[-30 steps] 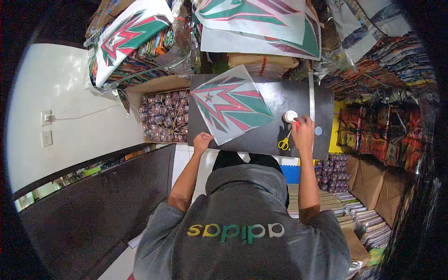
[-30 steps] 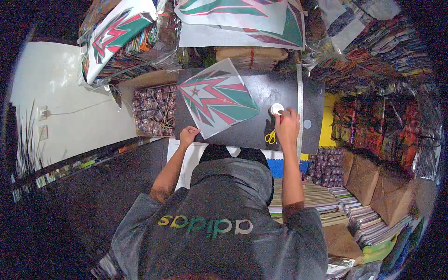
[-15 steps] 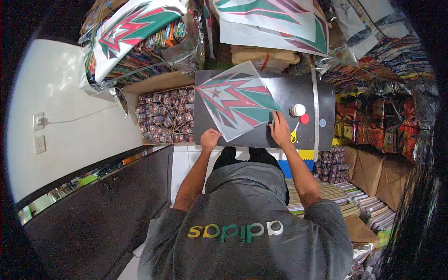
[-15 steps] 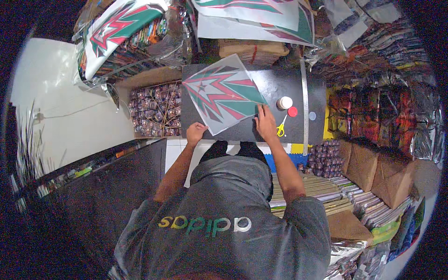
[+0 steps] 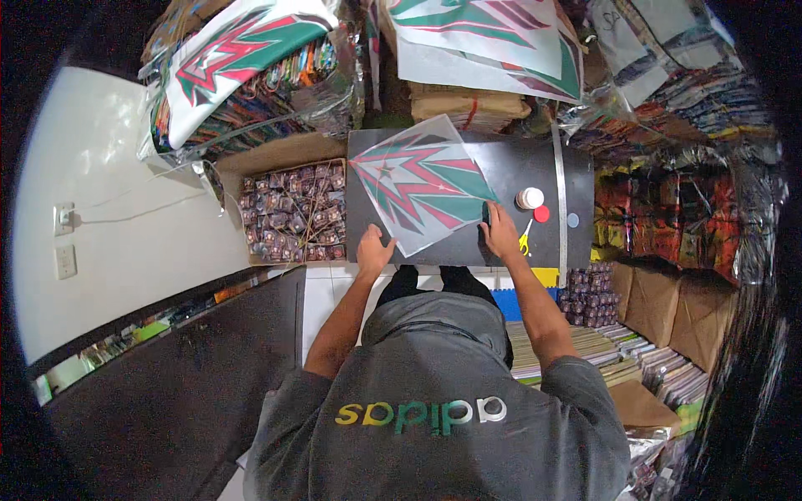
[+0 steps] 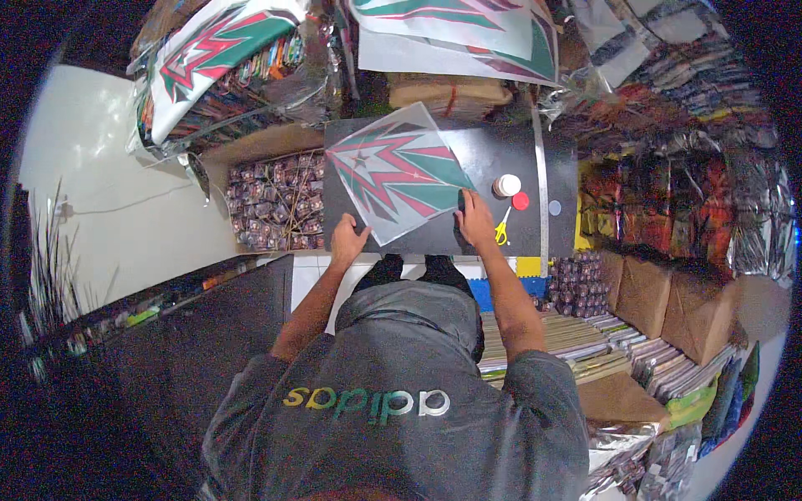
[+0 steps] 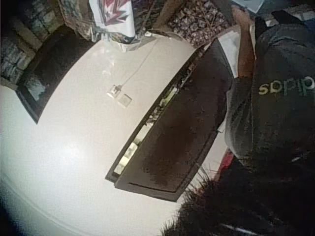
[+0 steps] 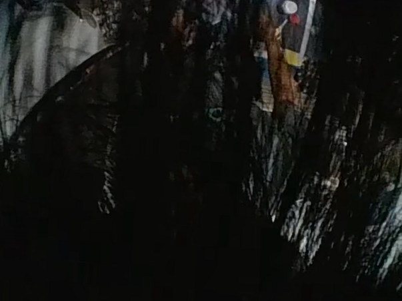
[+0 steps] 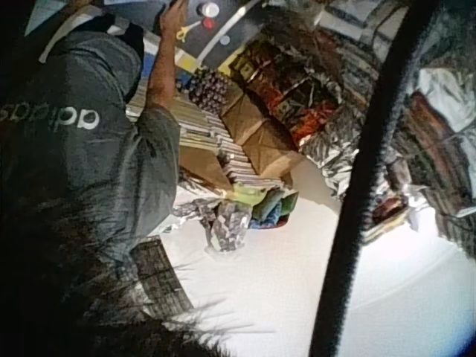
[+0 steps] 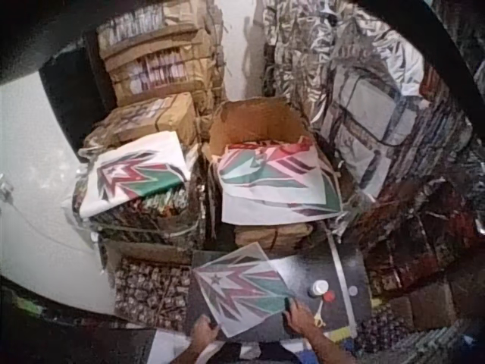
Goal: Assembling kite sails by applying glue to the edges in a workshop setting.
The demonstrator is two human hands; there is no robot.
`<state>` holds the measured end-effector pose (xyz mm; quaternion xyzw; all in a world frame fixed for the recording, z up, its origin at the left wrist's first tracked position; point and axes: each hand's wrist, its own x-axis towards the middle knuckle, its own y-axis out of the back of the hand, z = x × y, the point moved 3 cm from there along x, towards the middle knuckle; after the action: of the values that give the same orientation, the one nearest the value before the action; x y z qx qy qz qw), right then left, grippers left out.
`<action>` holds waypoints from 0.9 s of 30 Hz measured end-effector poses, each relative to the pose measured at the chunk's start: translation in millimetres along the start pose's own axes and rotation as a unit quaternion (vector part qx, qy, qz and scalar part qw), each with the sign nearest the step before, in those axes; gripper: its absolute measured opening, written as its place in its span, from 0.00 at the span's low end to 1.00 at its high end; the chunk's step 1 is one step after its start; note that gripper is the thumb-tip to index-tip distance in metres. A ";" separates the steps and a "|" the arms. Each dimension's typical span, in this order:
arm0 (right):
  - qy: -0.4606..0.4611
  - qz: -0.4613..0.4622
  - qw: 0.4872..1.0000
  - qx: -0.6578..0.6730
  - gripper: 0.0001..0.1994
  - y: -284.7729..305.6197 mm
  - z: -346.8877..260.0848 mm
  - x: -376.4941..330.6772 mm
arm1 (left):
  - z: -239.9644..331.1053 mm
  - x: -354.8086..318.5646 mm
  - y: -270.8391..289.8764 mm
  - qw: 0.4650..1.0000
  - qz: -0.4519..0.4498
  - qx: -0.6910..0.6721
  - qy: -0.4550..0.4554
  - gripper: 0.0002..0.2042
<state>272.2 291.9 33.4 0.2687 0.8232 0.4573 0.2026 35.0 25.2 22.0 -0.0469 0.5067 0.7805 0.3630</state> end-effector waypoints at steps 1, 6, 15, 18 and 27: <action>-0.006 0.003 1.000 -0.001 0.32 -0.1 0.4 0.3 | 9.4 2.3 4.6 0.994 0.029 0.039 -0.096 0.21; -0.008 0.010 1.000 -0.002 0.33 -1.5 -2.6 0.7 | 72.1 27.6 -6.3 0.901 -0.010 0.165 -0.401 0.32; -0.025 0.023 0.999 0.001 0.33 -2.3 -0.8 0.0 | 141.7 55.8 -52.2 0.847 -0.076 0.310 -0.425 0.41; -0.025 0.020 0.999 -0.002 0.32 -0.6 -4.4 1.3 | 140.9 60.2 -56.8 0.850 -0.056 0.312 -0.421 0.41; 0.057 0.035 0.997 0.048 0.24 -15.7 -33.1 -29.1 | 141.9 66.1 -59.9 0.831 -0.077 0.351 -0.424 0.38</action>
<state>271.5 245.4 39.0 0.2798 0.8447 0.4385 0.1262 65.3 190.0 15.9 0.3808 0.5376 0.4625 0.5933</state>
